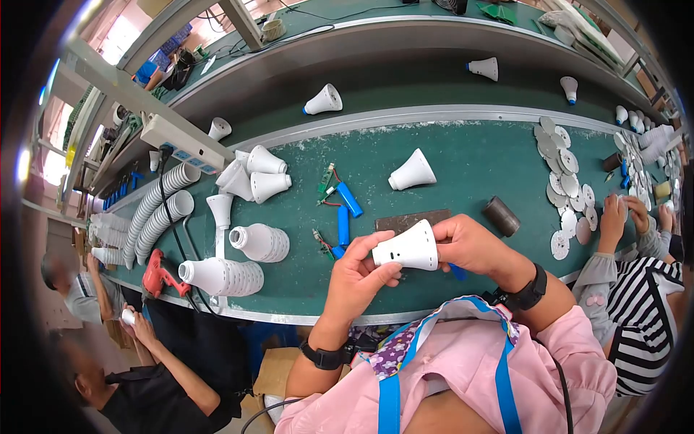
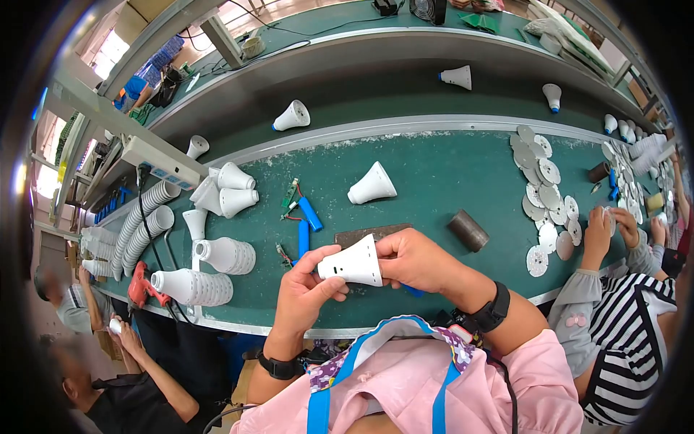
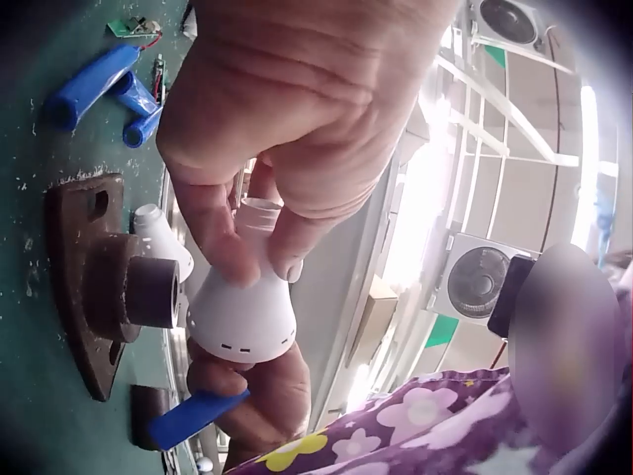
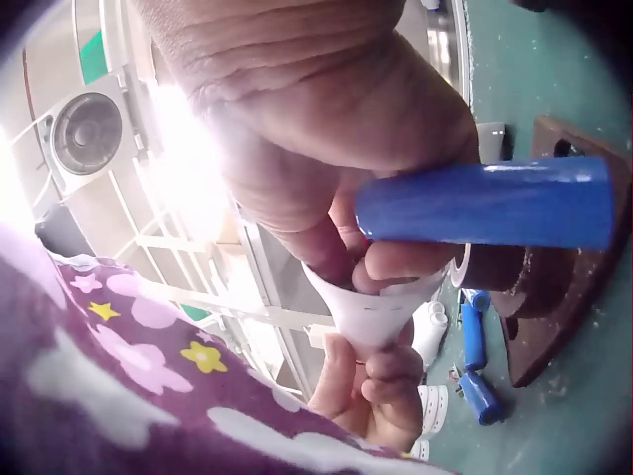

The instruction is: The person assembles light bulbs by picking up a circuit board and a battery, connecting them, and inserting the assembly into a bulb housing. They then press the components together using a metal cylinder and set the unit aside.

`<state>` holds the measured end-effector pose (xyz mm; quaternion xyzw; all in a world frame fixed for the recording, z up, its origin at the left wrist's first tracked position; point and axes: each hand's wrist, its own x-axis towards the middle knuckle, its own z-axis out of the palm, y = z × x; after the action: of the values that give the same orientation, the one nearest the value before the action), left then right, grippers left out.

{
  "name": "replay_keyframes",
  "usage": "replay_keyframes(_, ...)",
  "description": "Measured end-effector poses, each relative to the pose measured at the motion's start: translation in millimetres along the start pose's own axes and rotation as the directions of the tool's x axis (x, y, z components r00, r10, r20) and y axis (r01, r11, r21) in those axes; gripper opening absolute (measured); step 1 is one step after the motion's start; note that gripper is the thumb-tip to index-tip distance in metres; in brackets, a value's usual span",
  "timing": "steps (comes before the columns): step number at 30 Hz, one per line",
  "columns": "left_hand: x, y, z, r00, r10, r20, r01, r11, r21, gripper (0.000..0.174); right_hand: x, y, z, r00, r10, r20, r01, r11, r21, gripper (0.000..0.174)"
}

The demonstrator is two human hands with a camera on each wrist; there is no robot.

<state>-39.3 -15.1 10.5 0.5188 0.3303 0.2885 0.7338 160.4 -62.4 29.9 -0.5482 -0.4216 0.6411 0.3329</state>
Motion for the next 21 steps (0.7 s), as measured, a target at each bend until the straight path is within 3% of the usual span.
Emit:
replay_keyframes(14,-1,4,1,0.999,0.008,0.052,-0.008,1.0,-0.005,0.041,-9,6,5,1.0,0.006,-0.027,0.0,0.982,0.191,0.02)
replay_keyframes(16,-1,5,1,0.998,0.018,0.057,-0.017,1.0,-0.003,0.041,-9,11,4,0.999,-0.014,0.032,0.004,0.951,0.309,0.023)
replay_keyframes(21,-1,5,1,0.995,0.079,0.067,-0.085,0.991,0.101,0.041,-7,11,6,0.997,-0.075,0.02,0.068,0.964,0.258,0.024)
